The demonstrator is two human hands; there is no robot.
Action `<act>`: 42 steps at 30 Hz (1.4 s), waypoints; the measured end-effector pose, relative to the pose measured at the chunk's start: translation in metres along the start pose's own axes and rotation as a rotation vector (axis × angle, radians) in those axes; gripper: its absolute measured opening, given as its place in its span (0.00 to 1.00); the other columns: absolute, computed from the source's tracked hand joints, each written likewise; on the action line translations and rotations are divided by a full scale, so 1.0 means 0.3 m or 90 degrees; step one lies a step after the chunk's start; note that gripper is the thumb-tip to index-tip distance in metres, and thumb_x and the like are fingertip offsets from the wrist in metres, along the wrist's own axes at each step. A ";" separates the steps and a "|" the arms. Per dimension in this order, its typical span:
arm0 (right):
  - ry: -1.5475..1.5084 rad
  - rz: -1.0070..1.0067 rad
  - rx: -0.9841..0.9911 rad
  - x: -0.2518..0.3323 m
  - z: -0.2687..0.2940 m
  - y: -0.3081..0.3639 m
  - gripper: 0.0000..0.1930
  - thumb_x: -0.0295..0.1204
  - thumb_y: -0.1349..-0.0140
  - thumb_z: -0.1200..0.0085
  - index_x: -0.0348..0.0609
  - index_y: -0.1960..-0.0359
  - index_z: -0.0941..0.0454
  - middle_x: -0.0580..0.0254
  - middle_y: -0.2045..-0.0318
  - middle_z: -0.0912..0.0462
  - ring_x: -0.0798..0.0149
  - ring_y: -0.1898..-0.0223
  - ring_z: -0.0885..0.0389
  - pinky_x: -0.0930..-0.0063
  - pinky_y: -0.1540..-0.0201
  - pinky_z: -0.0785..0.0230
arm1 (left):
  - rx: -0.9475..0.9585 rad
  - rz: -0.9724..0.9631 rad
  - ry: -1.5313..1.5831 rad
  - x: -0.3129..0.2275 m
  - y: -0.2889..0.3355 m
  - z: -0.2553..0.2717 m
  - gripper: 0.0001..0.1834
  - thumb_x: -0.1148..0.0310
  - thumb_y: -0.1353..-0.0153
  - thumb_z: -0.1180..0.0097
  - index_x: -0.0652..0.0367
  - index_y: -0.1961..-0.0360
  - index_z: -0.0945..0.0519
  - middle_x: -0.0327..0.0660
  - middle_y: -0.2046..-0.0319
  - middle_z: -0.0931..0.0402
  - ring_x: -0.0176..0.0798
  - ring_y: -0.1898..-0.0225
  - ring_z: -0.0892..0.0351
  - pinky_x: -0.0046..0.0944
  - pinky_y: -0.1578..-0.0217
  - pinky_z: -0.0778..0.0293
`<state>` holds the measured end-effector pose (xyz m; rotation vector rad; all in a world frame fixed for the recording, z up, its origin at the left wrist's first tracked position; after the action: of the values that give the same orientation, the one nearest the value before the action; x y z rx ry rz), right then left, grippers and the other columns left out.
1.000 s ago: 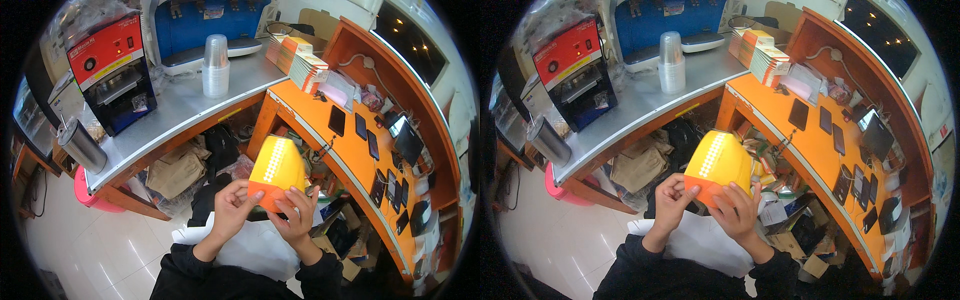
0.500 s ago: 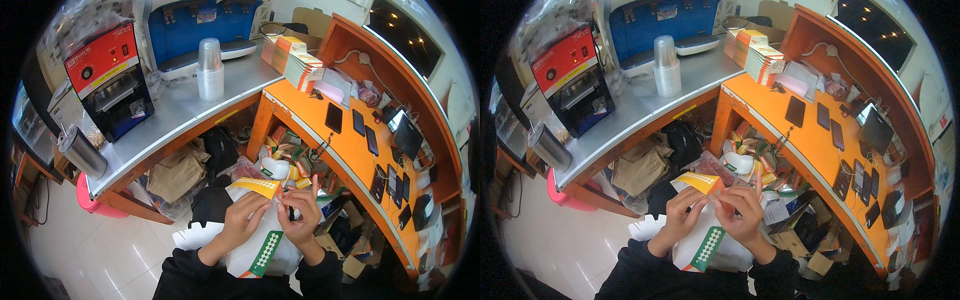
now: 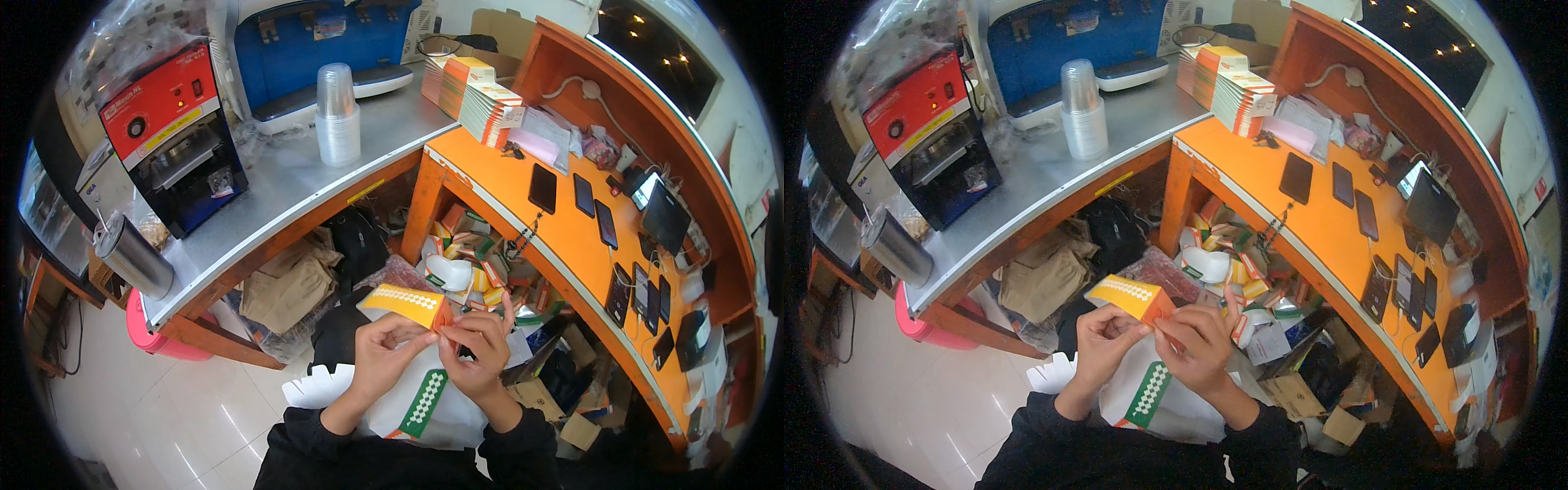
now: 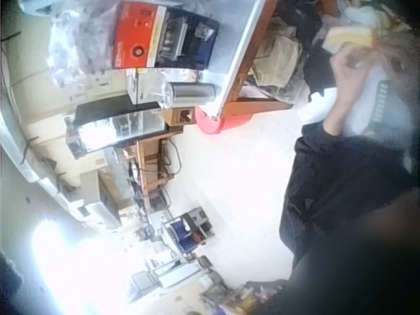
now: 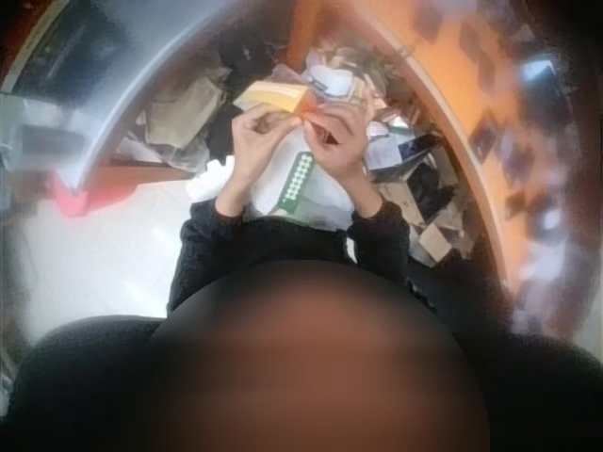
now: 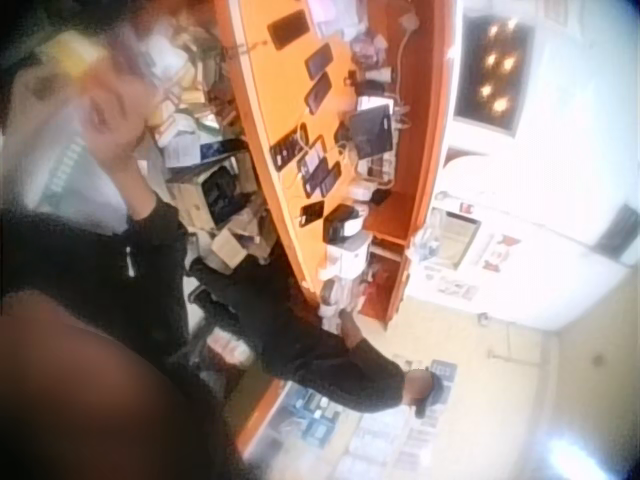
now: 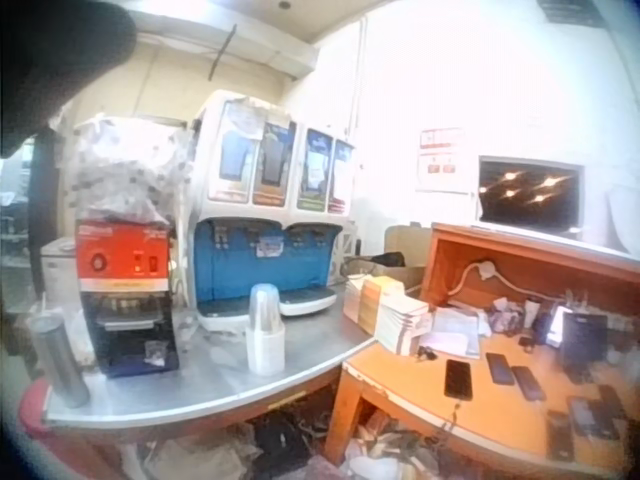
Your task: The person assembles small printed cardboard boxes by hand, folding flaps and tucking tabs to form the box shape. They handle multiple boxes one at a time, then place the finished boxes into a pile on the floor.
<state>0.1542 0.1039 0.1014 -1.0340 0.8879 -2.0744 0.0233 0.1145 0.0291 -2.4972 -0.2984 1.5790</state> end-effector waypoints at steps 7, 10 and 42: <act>0.266 -0.018 0.178 0.023 -0.132 0.070 0.23 0.31 0.49 0.43 0.47 0.48 0.27 0.65 0.46 0.29 0.66 0.45 0.30 0.39 0.37 0.67 | -0.105 -0.019 -0.029 0.026 -0.013 0.035 0.12 0.81 0.45 0.43 0.70 0.59 0.27 0.45 0.61 0.23 0.35 0.60 0.21 0.30 0.57 0.26; 0.201 -0.058 0.236 0.009 -0.088 0.066 0.25 0.32 0.51 0.40 0.49 0.48 0.28 0.63 0.43 0.32 0.65 0.42 0.33 0.38 0.37 0.67 | -0.044 -0.099 -0.284 -0.033 -0.014 -0.012 0.11 0.80 0.46 0.42 0.67 0.61 0.25 0.45 0.61 0.22 0.34 0.62 0.21 0.33 0.60 0.26; 0.279 -0.478 0.047 -1.302 0.173 0.583 0.27 0.47 0.45 0.45 0.40 0.50 0.29 0.45 0.52 0.27 0.48 0.48 0.30 0.60 0.47 0.39 | 0.145 -0.010 -0.882 0.074 0.274 0.086 0.21 0.66 0.48 0.40 0.54 0.51 0.24 0.39 0.51 0.27 0.43 0.42 0.36 0.50 0.41 0.52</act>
<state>0.4282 0.2954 -0.1708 -0.9778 0.6620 -3.0231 0.0156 0.0418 -0.0218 -0.8671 -0.2435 2.8144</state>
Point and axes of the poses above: each hand's wrist, its own y-axis away from the middle knuckle, its own z-axis out of the back of the hand, x = y × z, the point moved 10 cm from there along -y, towards the middle knuckle
